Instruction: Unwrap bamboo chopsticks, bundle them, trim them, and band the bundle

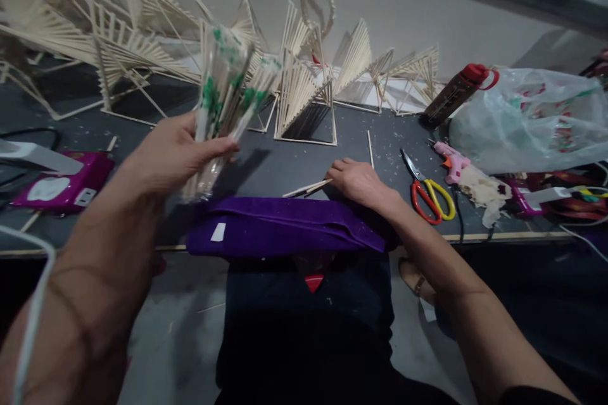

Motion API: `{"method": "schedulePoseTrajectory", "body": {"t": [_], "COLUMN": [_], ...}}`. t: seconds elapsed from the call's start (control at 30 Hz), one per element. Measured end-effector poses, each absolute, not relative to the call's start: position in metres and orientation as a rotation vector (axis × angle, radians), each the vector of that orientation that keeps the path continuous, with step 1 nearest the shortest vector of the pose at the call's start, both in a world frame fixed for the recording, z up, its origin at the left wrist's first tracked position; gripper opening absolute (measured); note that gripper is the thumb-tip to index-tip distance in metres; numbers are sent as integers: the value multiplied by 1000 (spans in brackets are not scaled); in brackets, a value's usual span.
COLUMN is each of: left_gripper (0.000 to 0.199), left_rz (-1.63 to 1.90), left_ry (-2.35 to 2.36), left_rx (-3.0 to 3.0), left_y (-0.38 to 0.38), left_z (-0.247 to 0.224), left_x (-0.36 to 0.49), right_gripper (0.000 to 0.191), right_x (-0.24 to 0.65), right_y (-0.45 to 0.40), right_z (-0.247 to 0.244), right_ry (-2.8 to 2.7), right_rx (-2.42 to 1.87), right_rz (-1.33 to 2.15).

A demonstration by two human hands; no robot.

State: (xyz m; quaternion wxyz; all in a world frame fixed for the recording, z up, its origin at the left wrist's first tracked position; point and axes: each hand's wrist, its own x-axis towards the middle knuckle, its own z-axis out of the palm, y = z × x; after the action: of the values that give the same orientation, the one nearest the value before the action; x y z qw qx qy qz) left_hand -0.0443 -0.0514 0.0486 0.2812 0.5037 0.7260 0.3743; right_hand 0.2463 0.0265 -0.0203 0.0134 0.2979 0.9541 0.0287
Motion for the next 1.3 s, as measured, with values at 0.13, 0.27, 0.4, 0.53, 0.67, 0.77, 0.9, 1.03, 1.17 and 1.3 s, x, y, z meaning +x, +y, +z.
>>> {"method": "schedulePoseTrajectory", "body": {"t": [0.13,0.27,0.4,0.53,0.67,0.77,0.9,1.03,1.17,1.3], "left_gripper": [28,37,51,70,71,48,37,32,32,31], "left_rz": [-5,-486,-424,-321,3,598,830,980,1062,1112], "left_ry": [2511,2511,2551,2524,2549,2198,1424,1093,1077,1110], "left_rx": [1835,1778,1751,1875,2125,2216,1711,1230,984,914], "left_y": [-52,-52,-55,-59,-62,-54,-22,15,32,36], "left_z": [35,14,3,7,18,19,5,-14,-25,-29], "left_x": [-87,-100,-87,-73,-47,-3,65,106,112,104], "right_gripper": [28,27,32,30,31,29,30,31,34,32], "right_x": [277,306,320,323,322,317,300,279,267,261], "right_y": [38,52,63,70,76,75,55,32,28,29], "right_z": [-15,-14,-18,-26,-34,-34,-20,-12,-17,-25], "right_ry": [2994,3014,2837,2678,2684,2735,2507,2310,2312,2356], "right_rx": [1317,1758,2134,2248,2268,2392,2130,1709,1662,1708], "right_rz": [-101,-550,-607,-279,-286,-738,-2049,-2500,-2546,-2477]}}
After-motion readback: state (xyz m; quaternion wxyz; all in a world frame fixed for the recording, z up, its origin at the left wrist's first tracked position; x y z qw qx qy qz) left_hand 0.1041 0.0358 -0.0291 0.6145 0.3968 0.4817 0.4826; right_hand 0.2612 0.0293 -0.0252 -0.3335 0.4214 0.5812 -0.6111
